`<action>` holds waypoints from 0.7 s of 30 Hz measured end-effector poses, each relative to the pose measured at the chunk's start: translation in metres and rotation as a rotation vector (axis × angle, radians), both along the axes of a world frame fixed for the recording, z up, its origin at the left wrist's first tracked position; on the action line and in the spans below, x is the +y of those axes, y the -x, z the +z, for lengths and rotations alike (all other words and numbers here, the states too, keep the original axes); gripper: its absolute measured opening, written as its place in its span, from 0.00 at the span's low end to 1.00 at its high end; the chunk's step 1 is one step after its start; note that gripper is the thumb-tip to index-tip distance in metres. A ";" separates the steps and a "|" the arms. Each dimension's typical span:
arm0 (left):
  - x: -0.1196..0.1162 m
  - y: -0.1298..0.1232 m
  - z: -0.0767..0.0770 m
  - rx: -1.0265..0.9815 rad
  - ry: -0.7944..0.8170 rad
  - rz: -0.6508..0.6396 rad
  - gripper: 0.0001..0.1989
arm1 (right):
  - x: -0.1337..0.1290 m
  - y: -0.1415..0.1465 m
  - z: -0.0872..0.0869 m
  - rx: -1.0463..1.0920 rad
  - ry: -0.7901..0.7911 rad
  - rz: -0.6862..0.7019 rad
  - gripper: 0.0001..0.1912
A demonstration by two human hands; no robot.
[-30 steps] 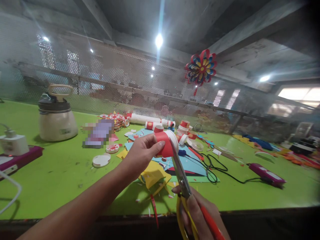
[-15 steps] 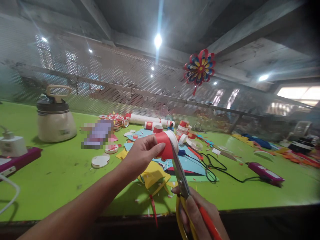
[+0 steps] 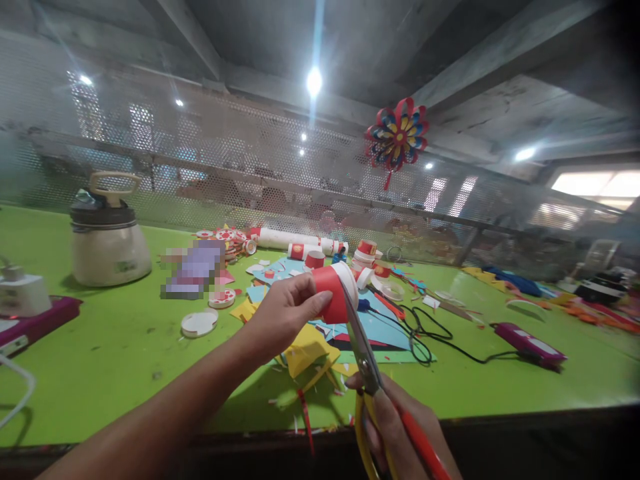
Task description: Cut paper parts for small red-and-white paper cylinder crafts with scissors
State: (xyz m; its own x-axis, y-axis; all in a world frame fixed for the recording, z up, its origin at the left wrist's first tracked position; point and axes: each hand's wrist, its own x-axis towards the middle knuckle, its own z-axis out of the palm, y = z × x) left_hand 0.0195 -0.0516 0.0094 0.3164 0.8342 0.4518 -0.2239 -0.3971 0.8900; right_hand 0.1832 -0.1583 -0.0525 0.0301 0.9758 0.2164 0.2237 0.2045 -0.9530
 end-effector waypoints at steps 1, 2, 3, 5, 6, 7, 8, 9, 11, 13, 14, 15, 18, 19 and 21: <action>0.000 0.000 0.000 0.005 -0.005 -0.013 0.07 | 0.000 -0.001 0.001 -0.008 -0.004 0.003 0.25; 0.000 0.000 0.001 0.002 -0.012 -0.033 0.07 | 0.000 -0.001 0.001 -0.006 -0.006 0.006 0.25; -0.001 -0.001 0.001 -0.005 -0.020 -0.059 0.06 | 0.000 -0.002 0.001 0.010 -0.001 0.011 0.25; -0.002 -0.002 0.003 -0.020 -0.035 -0.107 0.05 | 0.000 -0.002 0.001 0.052 0.033 0.023 0.26; -0.003 -0.002 0.004 -0.024 -0.044 -0.122 0.05 | 0.000 -0.002 0.001 0.065 0.052 0.022 0.26; -0.003 -0.003 0.004 -0.024 -0.051 -0.130 0.05 | 0.000 -0.002 0.001 0.072 0.064 0.017 0.26; -0.004 -0.003 0.004 -0.022 -0.057 -0.134 0.05 | 0.000 -0.002 0.000 0.079 0.073 0.012 0.25; -0.004 -0.003 0.004 -0.019 -0.061 -0.137 0.05 | 0.000 -0.002 0.000 0.085 0.076 0.007 0.25; -0.004 -0.003 0.003 -0.018 -0.072 -0.134 0.05 | 0.000 -0.001 -0.001 0.094 0.057 -0.001 0.25; -0.003 -0.003 0.002 -0.014 -0.080 -0.126 0.05 | 0.000 -0.001 -0.001 0.097 0.041 0.005 0.25; -0.003 -0.003 0.002 -0.010 -0.080 -0.121 0.05 | 0.000 -0.001 -0.001 0.089 0.035 0.006 0.25; -0.003 -0.003 0.001 -0.004 -0.074 -0.119 0.05 | 0.000 -0.002 -0.002 0.074 0.028 0.004 0.25; -0.003 -0.003 0.000 -0.002 -0.036 -0.131 0.06 | 0.001 -0.004 -0.002 -0.011 0.002 -0.033 0.25; -0.003 -0.003 0.000 -0.005 -0.020 -0.139 0.07 | 0.001 -0.005 -0.002 -0.046 -0.016 -0.054 0.24; -0.002 -0.003 -0.001 -0.016 0.010 -0.160 0.08 | 0.001 -0.005 -0.002 -0.107 -0.048 -0.079 0.24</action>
